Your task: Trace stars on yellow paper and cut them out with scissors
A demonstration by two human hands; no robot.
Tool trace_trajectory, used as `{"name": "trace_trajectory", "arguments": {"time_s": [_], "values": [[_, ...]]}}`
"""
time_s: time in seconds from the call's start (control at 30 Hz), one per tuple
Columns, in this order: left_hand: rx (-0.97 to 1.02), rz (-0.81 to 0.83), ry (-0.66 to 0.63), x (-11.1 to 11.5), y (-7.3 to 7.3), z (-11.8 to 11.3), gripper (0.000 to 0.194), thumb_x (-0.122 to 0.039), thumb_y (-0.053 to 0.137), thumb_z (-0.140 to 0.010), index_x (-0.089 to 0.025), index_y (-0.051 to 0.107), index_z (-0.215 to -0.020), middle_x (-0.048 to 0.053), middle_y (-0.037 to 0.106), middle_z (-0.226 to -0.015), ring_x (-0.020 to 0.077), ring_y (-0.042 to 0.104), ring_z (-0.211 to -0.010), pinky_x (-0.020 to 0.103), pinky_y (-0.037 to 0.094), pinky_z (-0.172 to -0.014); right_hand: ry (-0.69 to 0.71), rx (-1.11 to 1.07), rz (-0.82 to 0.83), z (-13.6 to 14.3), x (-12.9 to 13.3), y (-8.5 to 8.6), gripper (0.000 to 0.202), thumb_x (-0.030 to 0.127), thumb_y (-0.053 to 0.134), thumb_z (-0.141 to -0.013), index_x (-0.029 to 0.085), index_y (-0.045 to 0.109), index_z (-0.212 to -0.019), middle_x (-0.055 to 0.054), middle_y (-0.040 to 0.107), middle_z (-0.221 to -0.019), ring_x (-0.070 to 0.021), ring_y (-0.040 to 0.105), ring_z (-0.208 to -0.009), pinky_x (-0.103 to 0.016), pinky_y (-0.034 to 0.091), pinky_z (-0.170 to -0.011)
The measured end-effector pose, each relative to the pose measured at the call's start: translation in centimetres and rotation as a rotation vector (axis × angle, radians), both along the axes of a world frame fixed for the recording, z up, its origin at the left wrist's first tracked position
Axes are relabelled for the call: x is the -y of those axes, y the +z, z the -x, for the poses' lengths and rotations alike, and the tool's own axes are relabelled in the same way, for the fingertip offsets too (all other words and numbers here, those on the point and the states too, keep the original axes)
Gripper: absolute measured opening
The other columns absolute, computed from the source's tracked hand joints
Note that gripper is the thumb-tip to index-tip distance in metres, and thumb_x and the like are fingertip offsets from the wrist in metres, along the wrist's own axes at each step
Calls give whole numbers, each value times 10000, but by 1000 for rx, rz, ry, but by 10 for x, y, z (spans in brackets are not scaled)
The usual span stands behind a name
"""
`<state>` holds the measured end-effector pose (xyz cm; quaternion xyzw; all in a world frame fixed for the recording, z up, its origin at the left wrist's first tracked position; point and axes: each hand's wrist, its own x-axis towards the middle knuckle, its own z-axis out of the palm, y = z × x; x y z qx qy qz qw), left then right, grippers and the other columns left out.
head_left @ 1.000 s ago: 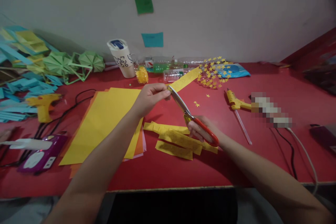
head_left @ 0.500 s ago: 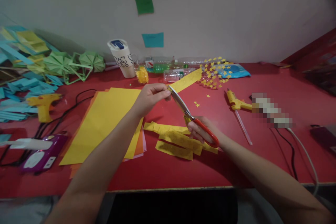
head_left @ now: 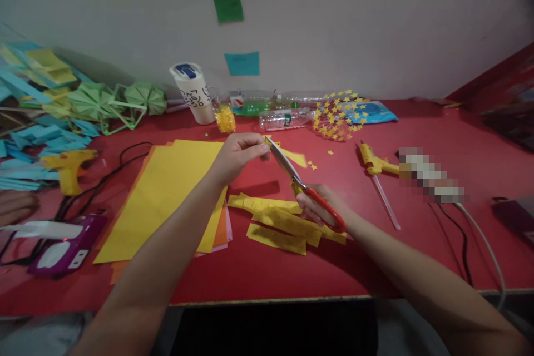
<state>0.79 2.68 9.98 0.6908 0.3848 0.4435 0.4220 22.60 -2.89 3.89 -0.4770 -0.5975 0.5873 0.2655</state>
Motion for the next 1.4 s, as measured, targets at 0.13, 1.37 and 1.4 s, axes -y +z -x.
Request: {"name": "trace_trajectory", "arguments": {"time_s": [0.13, 1.37, 1.4], "values": [[78, 62, -25, -2, -2, 2, 208, -263, 614, -733, -188, 617, -539, 0, 617, -576, 143, 573, -632, 307, 476, -721, -53, -40, -46, 0, 0, 0, 414, 566, 668, -734, 227, 464, -617, 110, 378, -359, -79, 395, -304, -283, 532, -516], [154, 479, -130, 2, -49, -42, 259, -375, 555, -629, -209, 421, -483, -14, 420, -507, 118, 439, -474, 302, 429, -560, -69, -324, 80, 6, -22, -17, 386, 451, 731, -677, 240, 413, -618, 109, 393, -375, -64, 346, -311, -212, 296, -350], [122, 444, -116, 2, -49, -42, 260, -386, 539, -647, -212, 415, -499, -7, 430, -529, 129, 454, -502, 308, 441, -586, -66, -347, 72, 6, -22, -18, 398, 443, 719, -684, 243, 387, -599, 108, 379, -370, -61, 330, -306, -212, 277, -341]]}}
